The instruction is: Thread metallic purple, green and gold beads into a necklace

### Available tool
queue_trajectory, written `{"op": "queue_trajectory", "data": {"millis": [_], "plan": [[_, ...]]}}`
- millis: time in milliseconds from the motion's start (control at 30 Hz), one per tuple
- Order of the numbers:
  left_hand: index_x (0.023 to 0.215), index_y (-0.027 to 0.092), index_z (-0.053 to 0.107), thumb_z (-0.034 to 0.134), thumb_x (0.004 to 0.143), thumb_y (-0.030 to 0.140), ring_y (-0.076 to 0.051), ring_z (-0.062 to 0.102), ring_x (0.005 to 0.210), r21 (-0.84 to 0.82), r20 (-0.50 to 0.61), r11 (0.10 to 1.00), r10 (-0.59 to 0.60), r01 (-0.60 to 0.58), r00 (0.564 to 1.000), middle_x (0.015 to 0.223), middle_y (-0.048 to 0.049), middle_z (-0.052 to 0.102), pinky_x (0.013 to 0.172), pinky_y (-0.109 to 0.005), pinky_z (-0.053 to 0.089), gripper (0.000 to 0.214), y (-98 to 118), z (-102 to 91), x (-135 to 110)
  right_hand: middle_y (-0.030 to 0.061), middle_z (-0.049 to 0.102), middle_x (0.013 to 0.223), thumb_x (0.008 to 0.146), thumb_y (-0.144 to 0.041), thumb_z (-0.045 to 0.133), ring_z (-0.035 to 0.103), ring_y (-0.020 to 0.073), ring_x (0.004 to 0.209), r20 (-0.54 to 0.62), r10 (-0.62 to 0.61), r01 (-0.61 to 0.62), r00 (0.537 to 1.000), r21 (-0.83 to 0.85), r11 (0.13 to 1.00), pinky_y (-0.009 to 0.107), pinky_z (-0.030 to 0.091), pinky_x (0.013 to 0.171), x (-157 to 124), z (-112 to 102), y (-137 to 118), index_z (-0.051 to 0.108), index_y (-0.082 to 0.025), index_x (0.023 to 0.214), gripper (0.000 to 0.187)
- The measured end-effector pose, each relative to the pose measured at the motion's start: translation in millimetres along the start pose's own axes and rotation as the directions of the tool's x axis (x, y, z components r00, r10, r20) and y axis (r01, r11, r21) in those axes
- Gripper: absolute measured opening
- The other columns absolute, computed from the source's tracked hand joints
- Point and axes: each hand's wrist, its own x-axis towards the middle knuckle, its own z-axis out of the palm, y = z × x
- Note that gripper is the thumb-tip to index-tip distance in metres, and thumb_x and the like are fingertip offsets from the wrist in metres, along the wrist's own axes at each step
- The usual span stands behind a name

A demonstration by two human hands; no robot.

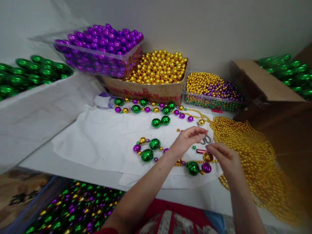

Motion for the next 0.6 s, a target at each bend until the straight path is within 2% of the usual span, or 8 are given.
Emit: {"op": "queue_trajectory", "data": {"millis": [67, 133, 267, 400, 500, 600], "plan": [[0.108, 0.018, 0.062, 0.062, 0.078, 0.032, -0.017, 0.057, 0.095, 0.026, -0.013, 1.0, -0.015, 0.015, 1.0, 0.108, -0.0078, 0.064, 0.079, -0.028, 0.044, 0.033, 6.2, -11.8, -1.5, 0.0036, 0.068, 0.082, 0.075, -0.036, 0.067, 0.06, 0.0183, 0.079, -0.099, 0.026, -0.022, 0.995, 0.041, 0.999, 0.031, 0.045, 0.075, -0.3, -6.3, 0.3, 0.071, -0.019, 0.08, 0.018], [0.109, 0.018, 0.061, 0.06, 0.079, 0.033, -0.018, 0.057, 0.097, 0.099, -0.056, 0.995, -0.022, 0.027, 0.998, 0.109, -0.0077, 0.064, 0.08, -0.029, 0.044, 0.033, 10.1, -30.6, -6.5, 0.0047, 0.069, 0.084, 0.074, -0.035, 0.068, 0.061, 0.0188, 0.081, -0.193, 0.038, -0.024, 0.98, 0.074, 0.997, 0.032, 0.046, 0.078, -0.6, -13.6, 0.3, 0.071, -0.018, 0.082, 0.019], [0.104, 0.017, 0.061, 0.058, 0.079, 0.032, -0.017, 0.057, 0.092, 0.331, -0.201, 0.937, -0.046, 0.112, 0.979, 0.106, -0.0056, 0.064, 0.08, -0.03, 0.043, 0.03, 14.2, -83.1, -25.1, 0.005, 0.069, 0.081, 0.073, -0.033, 0.068, 0.062, 0.0179, 0.079, -0.346, 0.034, 0.001, 0.938, 0.099, 0.995, 0.032, 0.047, 0.079, -0.7, -27.9, -4.2, 0.07, -0.016, 0.079, 0.018], [0.101, 0.015, 0.062, 0.056, 0.079, 0.034, -0.017, 0.056, 0.094, 0.551, -0.326, 0.817, 0.024, 0.169, 0.945, 0.103, -0.0051, 0.064, 0.084, -0.03, 0.042, 0.029, 20.2, -136.6, -49.2, 0.0064, 0.068, 0.084, 0.074, -0.03, 0.067, 0.062, 0.0174, 0.081, -0.466, 0.03, -0.025, 0.885, 0.016, 1.0, 0.03, 0.046, 0.08, 0.5, -35.1, -12.6, 0.071, -0.014, 0.08, 0.017], [0.102, 0.014, 0.062, 0.054, 0.08, 0.037, -0.019, 0.056, 0.097, 0.674, -0.311, 0.71, 0.02, 0.206, 0.95, 0.105, -0.0066, 0.064, 0.085, -0.031, 0.042, 0.033, 21.2, -165.6, -63.4, 0.0085, 0.069, 0.088, 0.076, -0.029, 0.065, 0.062, 0.0185, 0.085, -0.486, 0.06, -0.07, 0.872, -0.002, 0.998, 0.028, 0.046, 0.078, 5.3, -33.9, -18.2, 0.071, -0.012, 0.082, 0.019], [0.105, 0.016, 0.062, 0.056, 0.078, 0.04, -0.021, 0.056, 0.1, 0.738, -0.259, 0.634, -0.053, 0.233, 0.964, 0.112, -0.0073, 0.063, 0.086, -0.031, 0.042, 0.037, 15.0, -181.9, -70.3, 0.0102, 0.068, 0.09, 0.074, -0.029, 0.066, 0.062, 0.0205, 0.086, -0.486, 0.093, -0.096, 0.869, 0.02, 0.995, 0.029, 0.046, 0.074, 11.4, -29.4, -23.6, 0.071, -0.011, 0.083, 0.02]]}}
